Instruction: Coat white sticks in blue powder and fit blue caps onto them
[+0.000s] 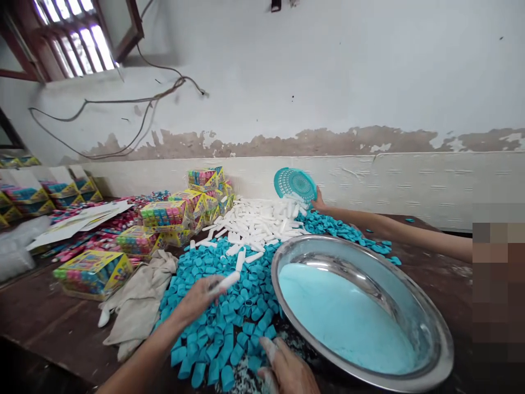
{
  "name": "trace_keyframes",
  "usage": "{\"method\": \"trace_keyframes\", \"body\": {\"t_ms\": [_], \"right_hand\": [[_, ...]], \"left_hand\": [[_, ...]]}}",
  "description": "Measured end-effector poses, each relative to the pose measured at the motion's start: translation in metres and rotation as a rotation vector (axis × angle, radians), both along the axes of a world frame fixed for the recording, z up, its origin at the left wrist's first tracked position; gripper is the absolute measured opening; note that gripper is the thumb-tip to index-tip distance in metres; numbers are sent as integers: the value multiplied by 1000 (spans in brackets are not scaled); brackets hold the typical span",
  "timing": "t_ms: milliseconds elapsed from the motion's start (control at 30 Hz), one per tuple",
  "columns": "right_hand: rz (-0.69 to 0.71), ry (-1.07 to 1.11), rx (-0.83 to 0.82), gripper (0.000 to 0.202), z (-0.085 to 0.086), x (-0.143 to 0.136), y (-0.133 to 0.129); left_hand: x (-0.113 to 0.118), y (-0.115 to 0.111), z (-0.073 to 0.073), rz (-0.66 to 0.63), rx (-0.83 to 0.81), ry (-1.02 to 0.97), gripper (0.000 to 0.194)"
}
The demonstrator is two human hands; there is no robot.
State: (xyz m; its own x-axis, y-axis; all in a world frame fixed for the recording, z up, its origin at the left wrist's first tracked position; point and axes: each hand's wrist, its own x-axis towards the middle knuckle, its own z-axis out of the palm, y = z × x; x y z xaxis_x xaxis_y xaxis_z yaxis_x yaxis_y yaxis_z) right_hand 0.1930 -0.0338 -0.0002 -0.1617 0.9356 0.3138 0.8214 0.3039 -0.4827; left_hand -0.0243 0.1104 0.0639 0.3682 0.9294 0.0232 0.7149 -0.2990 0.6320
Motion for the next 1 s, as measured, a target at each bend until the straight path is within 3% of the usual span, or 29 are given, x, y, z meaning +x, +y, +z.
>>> {"method": "trace_keyframes", "body": {"t_ms": [133, 300, 400, 533, 667, 767, 867, 1000], "right_hand": [[-11, 38, 66, 55, 12, -4, 4], [174, -106, 232, 30, 19, -5, -10], [198, -128, 191, 24, 16, -3, -24], [139, -3, 33, 25, 18, 0, -37], [-47, 244, -186, 25, 36, 12, -44], [-98, 362, -329, 25, 52, 24, -48], [-103, 391, -329, 26, 55, 29, -50], [-23, 267, -202, 23, 41, 27, -52]], "left_hand": [[12, -68, -16, -217, -283, -357, 30], [35, -106, -30, -278, -306, -435, 22], [42, -115, -29, -273, -383, -418, 15], [44, -120, -30, -302, -500, -511, 17], [38, -112, -30, -221, -507, -593, 38], [39, -106, -25, -187, -455, -542, 38], [52, -110, -19, -249, -410, -453, 36], [75, -123, -16, -322, -431, -485, 28]]}}
